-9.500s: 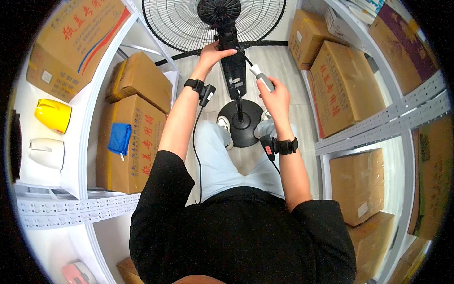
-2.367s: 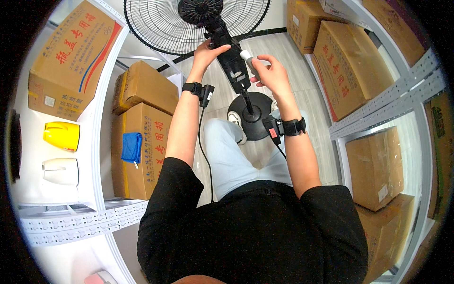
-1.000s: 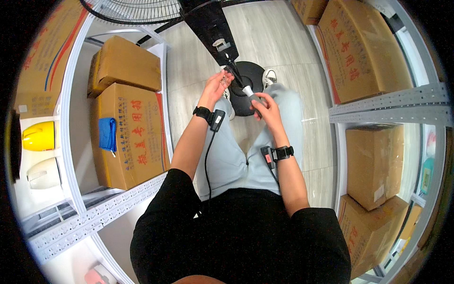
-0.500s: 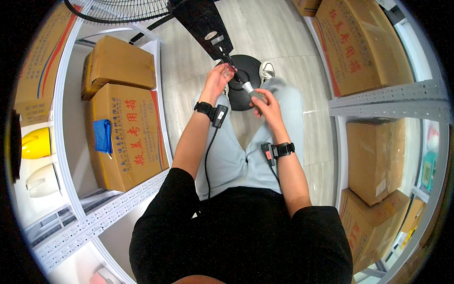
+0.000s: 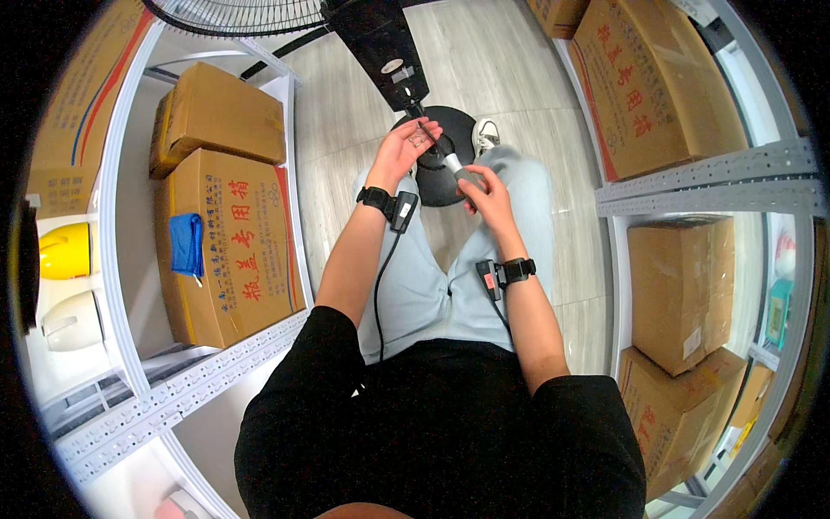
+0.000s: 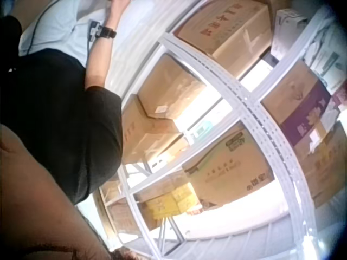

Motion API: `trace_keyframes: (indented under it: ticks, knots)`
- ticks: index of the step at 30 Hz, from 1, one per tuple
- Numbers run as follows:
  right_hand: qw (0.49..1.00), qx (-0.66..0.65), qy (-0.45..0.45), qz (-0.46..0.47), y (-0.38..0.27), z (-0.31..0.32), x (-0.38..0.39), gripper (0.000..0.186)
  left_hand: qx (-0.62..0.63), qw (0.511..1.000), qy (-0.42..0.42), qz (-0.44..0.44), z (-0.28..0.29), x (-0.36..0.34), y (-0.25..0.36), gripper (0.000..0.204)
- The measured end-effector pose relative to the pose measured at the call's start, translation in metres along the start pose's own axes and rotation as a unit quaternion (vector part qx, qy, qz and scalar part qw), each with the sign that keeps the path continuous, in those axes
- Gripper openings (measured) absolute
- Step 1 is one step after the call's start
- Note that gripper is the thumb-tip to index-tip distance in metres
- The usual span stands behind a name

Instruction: The person sits on the floor and uses a screwdriver to tighten screws on the base and neck of a standing fan. They adjust the fan's position and continue securing components throughout the clip.

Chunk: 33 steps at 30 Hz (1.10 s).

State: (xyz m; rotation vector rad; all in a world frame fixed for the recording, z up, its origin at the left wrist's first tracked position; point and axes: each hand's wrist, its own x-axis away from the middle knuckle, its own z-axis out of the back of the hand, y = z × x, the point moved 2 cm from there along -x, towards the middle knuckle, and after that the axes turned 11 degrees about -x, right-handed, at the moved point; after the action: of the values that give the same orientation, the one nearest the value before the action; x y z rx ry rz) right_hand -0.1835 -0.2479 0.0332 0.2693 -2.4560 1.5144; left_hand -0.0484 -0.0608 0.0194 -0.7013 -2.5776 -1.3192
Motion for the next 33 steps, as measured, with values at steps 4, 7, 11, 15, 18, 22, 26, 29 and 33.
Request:
trace_keyframes:
  ticks: [4, 7, 11, 15, 18, 22, 26, 29, 33]
  knots:
    - [1.000, 0.016, 0.002, 0.005, 0.000, 0.001, 0.000, 0.031, -0.017, 1.000, -0.003, -0.006, -0.002, 0.000, 0.000, 0.025]
    - [1.000, 0.017, 0.005, 0.005, 0.001, 0.002, 0.000, 0.031, -0.033, 0.999, 0.000, -0.009, -0.002, 0.000, -0.002, 0.023]
    - [1.000, 0.024, 0.008, 0.013, 0.000, 0.003, 0.002, 0.031, -0.032, 0.999, 0.014, -0.001, 0.001, -0.003, -0.003, 0.019]
    - [1.000, 0.016, 0.007, 0.016, -0.001, 0.003, 0.002, 0.032, -0.032, 0.999, 0.018, -0.004, 0.004, -0.007, -0.004, 0.017]
    - [0.999, 0.027, 0.005, 0.020, -0.002, 0.003, 0.003, 0.033, -0.015, 0.999, 0.030, -0.006, 0.004, -0.006, -0.004, 0.017]
    - [0.999, 0.035, 0.005, 0.025, -0.003, 0.004, 0.003, 0.033, 0.011, 0.999, 0.035, 0.001, 0.004, -0.008, -0.006, 0.017]
    - [0.999, 0.034, 0.015, 0.023, -0.004, 0.008, 0.003, 0.033, 0.000, 0.999, 0.036, 0.003, -0.001, -0.011, -0.007, 0.018]
    - [0.999, 0.037, 0.032, 0.022, -0.006, 0.012, 0.001, 0.033, -0.016, 0.999, 0.027, 0.011, -0.005, -0.016, -0.007, 0.018]
    - [0.988, 0.125, 0.080, 0.035, -0.020, 0.009, -0.003, 0.032, -0.050, 0.998, 0.016, 0.022, -0.002, -0.030, -0.004, 0.020]
